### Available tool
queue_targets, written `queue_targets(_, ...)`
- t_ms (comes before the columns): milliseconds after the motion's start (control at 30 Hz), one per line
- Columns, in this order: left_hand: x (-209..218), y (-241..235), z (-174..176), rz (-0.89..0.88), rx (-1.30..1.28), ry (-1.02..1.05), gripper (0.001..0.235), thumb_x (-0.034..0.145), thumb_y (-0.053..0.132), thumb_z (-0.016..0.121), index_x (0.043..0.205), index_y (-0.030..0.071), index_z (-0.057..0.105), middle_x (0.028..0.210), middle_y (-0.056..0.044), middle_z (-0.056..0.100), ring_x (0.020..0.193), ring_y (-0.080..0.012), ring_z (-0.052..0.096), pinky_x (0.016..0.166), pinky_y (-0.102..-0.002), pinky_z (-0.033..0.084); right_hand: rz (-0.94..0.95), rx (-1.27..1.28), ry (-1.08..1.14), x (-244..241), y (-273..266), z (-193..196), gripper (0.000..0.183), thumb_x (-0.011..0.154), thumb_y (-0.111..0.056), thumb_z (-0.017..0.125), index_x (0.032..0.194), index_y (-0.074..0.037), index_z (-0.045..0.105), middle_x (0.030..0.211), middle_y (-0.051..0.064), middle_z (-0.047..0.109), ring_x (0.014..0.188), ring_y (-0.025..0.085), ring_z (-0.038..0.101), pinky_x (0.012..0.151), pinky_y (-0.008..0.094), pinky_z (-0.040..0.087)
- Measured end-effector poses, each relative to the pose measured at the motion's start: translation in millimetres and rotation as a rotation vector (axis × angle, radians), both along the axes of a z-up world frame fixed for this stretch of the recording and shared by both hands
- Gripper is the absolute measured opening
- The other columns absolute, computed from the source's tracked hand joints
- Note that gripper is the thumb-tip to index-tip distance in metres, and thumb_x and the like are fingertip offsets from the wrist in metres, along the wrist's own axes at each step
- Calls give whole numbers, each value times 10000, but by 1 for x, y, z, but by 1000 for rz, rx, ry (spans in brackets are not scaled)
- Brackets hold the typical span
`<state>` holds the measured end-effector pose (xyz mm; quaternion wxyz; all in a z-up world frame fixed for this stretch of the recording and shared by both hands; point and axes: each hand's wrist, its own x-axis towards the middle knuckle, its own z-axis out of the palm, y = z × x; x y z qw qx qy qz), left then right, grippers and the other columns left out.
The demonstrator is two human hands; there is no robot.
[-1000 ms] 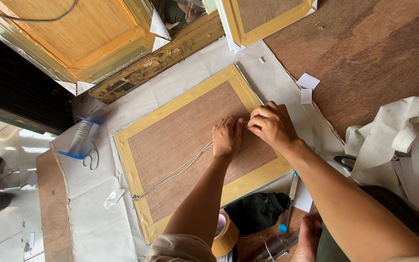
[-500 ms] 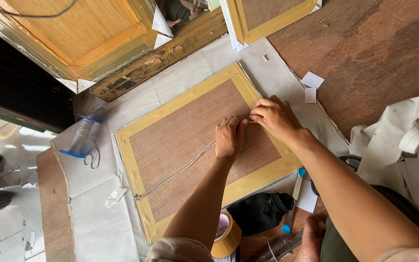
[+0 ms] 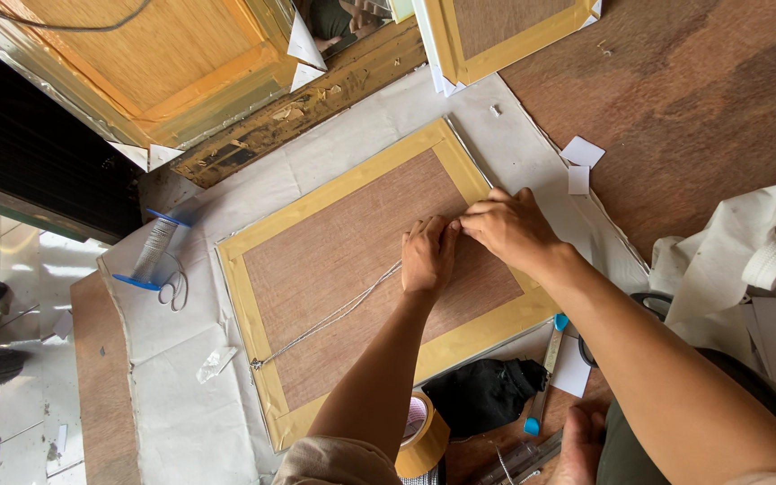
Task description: The person attaches a metal hanging wire to the back of a picture frame using tape, then flips the frame to adjust the artwork and matting inside. They use scissors to cut tape and a screwdriver to tighten the wire.
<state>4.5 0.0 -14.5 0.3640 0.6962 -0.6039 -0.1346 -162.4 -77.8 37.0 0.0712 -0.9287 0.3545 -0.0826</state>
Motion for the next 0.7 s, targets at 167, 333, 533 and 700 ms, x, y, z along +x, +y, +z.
queue_targets(167, 12, -3, -4, -24, 56, 163, 352, 1055, 476, 529, 906, 188, 664, 801, -114, 634, 869, -344, 654, 801, -431, 485, 21, -83, -204, 0, -17, -20, 161, 837, -316, 770, 710, -303, 673, 667, -124, 643, 863, 157, 604, 764, 378, 442)
queue_targets(333, 39, 29, 22, -86, 255, 75, 267, 1005, 387, 615, 918, 153, 710, 784, -87, 692, 811, -335, 706, 761, -422, 541, 44, -62, -423, -4, -21, -31, 174, 726, -284, 861, 716, -252, 690, 650, -69, 659, 775, 199, 633, 690, 370, 500)
queue_targets(533, 40, 160, 75, -112, 646, -185, 410, 739, 473, 797, 1024, 185, 736, 877, -122, 765, 903, -419, 731, 863, -527, 577, 117, 175, -77, -18, 28, 52, 303, 940, -409, 692, 1213, -294, 755, 1211, -5, 765, 1233, 233, 647, 915, 445, 469)
queue_targets(700, 13, 192, 57, -161, 710, -589, 1042, 425, 597, 909, 1236, 202, 390, 1152, -64, 568, 1147, -336, 601, 923, -492, 560, 143, 122, -244, -10, 73, 40, 315, 1003, -431, 626, 1212, -226, 745, 1172, 53, 756, 1146, 254, 675, 869, 431, 503)
